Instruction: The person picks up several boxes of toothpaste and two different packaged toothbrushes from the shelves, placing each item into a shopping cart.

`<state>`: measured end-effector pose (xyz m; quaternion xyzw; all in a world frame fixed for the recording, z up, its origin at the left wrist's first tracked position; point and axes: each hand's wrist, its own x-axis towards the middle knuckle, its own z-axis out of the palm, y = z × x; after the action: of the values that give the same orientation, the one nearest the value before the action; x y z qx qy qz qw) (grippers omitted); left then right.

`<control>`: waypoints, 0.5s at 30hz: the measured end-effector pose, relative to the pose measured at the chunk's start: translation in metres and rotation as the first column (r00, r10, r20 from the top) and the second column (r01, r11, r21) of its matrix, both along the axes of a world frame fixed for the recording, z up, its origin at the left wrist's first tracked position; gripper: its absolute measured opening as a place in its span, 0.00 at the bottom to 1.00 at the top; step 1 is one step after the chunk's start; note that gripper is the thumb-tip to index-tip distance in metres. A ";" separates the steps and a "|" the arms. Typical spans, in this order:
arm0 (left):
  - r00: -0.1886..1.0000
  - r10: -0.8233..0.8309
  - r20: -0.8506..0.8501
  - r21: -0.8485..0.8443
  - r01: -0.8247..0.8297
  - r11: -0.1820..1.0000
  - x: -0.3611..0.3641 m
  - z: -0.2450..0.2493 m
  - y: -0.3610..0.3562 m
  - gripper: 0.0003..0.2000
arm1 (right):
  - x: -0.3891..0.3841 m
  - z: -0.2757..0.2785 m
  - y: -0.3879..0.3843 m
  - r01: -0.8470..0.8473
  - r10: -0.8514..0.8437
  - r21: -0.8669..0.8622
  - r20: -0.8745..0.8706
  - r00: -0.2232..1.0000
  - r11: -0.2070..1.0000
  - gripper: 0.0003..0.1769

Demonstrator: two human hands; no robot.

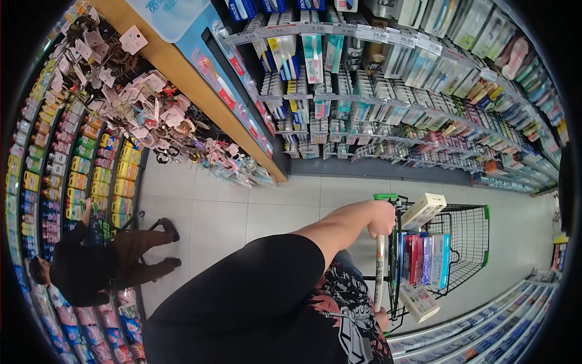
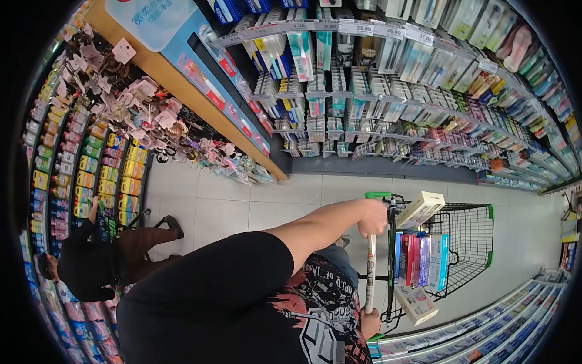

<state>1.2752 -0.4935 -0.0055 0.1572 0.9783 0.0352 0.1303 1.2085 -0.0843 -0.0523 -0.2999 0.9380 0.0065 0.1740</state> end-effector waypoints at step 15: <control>0.998 -0.059 0.014 0.047 0.058 0.997 -0.011 -0.006 -0.062 0.13 | -0.007 0.012 -0.058 0.047 -0.058 0.060 0.196 0.979 0.997 0.26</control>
<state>1.2643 -0.5551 -0.0116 0.1885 0.9712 0.0551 0.1350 1.2012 -0.1421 -0.0405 -0.2693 0.9231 -0.0021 0.2744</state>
